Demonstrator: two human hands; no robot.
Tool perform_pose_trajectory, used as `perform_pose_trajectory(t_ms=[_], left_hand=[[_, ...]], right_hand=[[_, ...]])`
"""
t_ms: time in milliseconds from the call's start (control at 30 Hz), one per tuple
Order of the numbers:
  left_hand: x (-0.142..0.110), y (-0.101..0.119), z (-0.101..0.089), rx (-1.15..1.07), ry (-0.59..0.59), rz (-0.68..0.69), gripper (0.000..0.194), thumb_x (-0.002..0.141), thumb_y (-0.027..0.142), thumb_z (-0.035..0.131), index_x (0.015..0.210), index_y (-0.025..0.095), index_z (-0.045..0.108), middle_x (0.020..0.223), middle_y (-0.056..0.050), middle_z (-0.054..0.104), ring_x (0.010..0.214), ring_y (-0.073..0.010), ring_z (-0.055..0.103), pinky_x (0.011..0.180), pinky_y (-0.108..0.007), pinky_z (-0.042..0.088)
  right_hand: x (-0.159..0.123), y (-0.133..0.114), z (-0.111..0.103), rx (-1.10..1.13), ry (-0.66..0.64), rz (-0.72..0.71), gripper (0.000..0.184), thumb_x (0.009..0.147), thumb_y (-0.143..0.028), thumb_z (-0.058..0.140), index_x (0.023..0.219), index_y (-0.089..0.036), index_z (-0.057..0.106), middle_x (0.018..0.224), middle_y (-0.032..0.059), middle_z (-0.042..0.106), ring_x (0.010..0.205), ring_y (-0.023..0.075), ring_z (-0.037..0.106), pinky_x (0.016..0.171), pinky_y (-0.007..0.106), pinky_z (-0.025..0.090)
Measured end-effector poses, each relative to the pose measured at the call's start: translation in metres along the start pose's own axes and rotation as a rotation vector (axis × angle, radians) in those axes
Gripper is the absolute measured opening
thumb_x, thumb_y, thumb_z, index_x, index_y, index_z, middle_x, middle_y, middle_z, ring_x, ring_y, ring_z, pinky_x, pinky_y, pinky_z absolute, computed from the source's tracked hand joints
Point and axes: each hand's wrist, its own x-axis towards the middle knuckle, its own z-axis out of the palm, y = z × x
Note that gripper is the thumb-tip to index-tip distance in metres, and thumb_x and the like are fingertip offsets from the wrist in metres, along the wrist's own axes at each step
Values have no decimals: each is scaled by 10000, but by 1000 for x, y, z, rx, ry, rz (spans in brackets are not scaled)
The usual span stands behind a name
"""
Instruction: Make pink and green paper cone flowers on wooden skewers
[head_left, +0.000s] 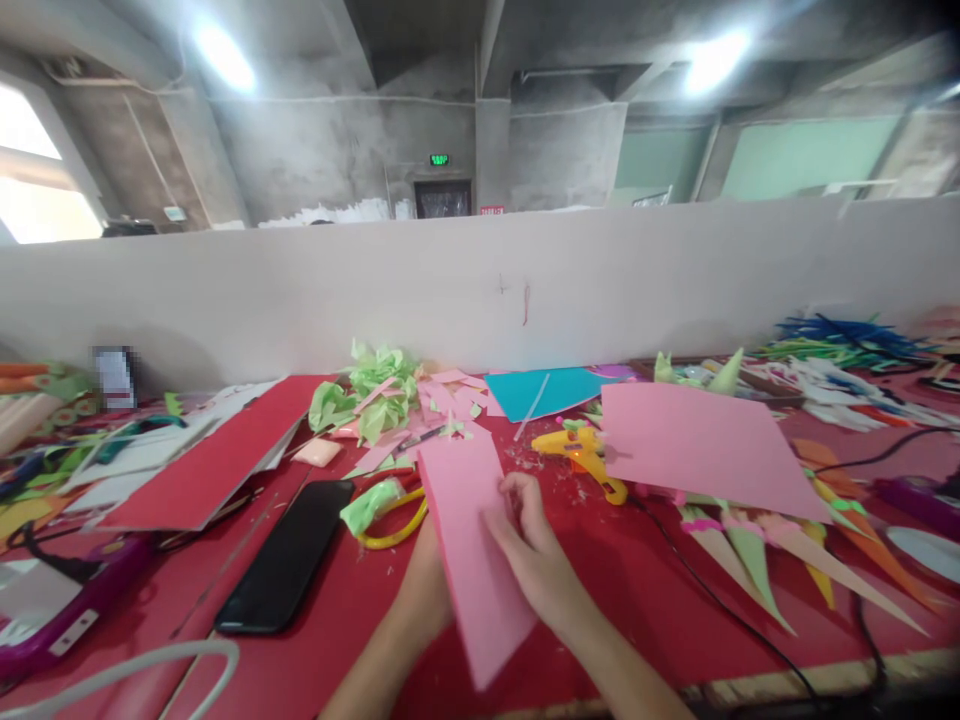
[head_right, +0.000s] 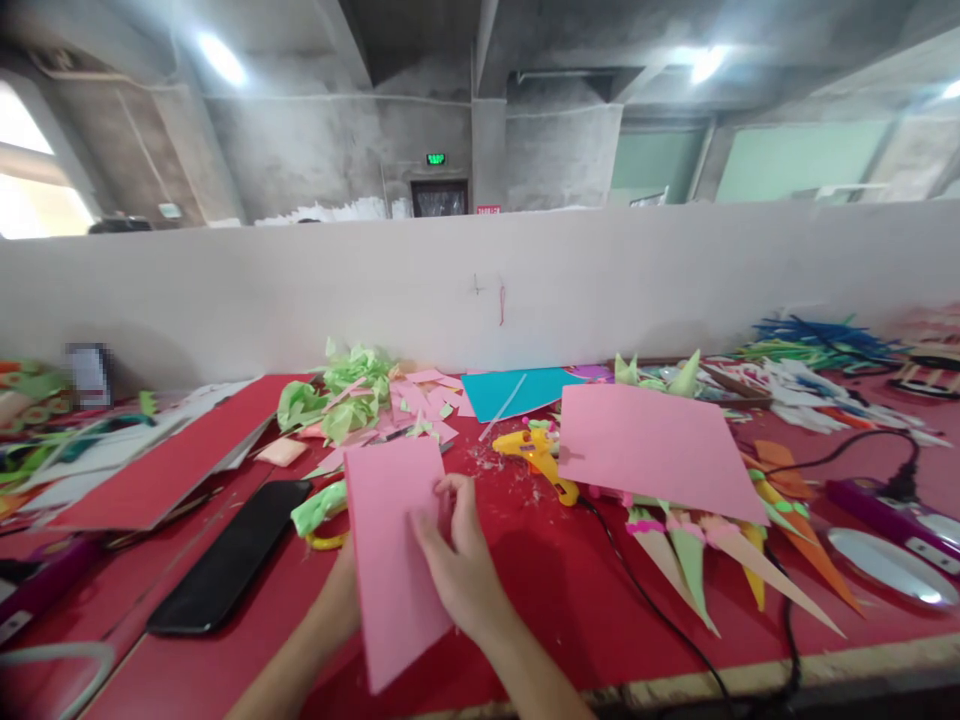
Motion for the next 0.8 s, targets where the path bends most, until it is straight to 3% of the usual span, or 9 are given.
perform_pose_trajectory(t_ms=[133,300,467,567,700,800], left_hand=[[2,7,-6,-43,-26,-70,458,716,497,502,1027,168,566,981,-77,621,847,-210,578,746,-327,478],[-5,4,-6,31,-242,36,479,669,407,619,1084,192,514,986,-71,608,907,-202,565,818,-305,447],[-9,7,-5,19,-234,69,541,698,389,600,1189,212,459,1199,-98,510,1062,-245,502,875,-333,425],[-10,11,-7,57,-260,85,492,708,392,587,1163,227,497,1175,-88,536,1047,-247,516,852,-335,446],[-8,10,-13,160,-156,121,394,751,376,530,1116,229,540,1150,-77,556,1076,-232,495,878,-330,430],[-7,10,-14,328,-124,234,280,763,290,515,1023,220,590,1103,-74,575,1086,-225,477,907,-345,401]], right_hand=[[1,-1,1,195,-22,102,274,778,-486,438,872,-235,378,865,-17,461,820,140,484,775,272,399],[-3,-4,5,286,-105,91,294,772,-500,447,886,-238,377,860,-21,468,818,134,508,755,258,424],[-4,1,3,154,-90,5,297,795,-465,439,976,-234,392,968,15,462,941,148,481,833,265,404],[-3,2,0,121,-139,12,313,816,-482,390,1008,-235,398,1009,29,474,946,153,499,841,279,413],[-7,-4,-5,162,-263,-8,385,822,-508,355,1095,-246,425,1078,39,516,992,162,512,870,295,410],[-11,-12,-9,167,-314,-47,451,795,-483,433,1180,-248,423,1126,61,528,1042,189,499,869,317,414]])
